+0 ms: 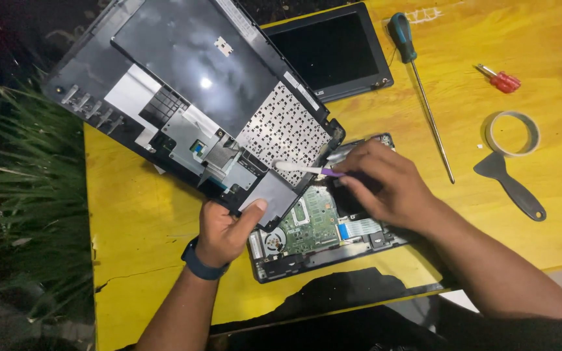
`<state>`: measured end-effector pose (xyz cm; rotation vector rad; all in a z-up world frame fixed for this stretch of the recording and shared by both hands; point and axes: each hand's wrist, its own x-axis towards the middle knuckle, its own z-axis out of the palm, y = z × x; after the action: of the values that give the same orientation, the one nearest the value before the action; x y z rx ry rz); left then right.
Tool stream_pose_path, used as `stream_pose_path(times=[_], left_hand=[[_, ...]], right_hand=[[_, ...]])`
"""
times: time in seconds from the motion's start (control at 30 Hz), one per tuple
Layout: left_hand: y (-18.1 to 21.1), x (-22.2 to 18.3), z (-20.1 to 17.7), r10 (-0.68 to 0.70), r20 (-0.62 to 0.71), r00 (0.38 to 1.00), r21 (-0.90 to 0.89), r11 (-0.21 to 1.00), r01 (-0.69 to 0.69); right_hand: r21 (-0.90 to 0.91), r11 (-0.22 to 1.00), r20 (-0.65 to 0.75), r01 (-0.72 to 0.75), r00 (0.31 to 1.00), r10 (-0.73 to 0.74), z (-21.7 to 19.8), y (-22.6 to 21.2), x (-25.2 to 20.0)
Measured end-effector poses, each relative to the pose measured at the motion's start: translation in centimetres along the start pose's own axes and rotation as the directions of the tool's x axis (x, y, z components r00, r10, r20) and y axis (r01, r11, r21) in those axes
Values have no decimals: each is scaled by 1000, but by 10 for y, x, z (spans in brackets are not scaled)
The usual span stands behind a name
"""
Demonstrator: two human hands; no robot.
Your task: Cleaning the internal motherboard and the external keyboard of a laptop using a toothbrush and a cloth.
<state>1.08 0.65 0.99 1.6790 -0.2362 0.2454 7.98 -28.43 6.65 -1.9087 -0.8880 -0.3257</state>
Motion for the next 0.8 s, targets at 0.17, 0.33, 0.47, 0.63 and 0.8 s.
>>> stream_pose_path(times=[0.17,0.33,0.47,0.63,0.8], left_hand=[[17,7,-3,22,38,999,-6,1000,-22],[35,17,1,33,64,997,-12,999,-33],[48,20,4,6,66,998,-4,1000,-6],[45,15,0,-73,108,991,116,991,61],[45,15,-2,-64,143,988,63,996,55]], right_hand=[[-52,999,-19,-3,1000,2,-4,9,-1],[1,1000,133,-4,991,4,-21,3,5],[-70,997,156,14,988,-3,-33,0,12],[-13,993,404,121,909,-105,-42,3,10],[-158,978,243,136,965,-95,-39,16,0]])
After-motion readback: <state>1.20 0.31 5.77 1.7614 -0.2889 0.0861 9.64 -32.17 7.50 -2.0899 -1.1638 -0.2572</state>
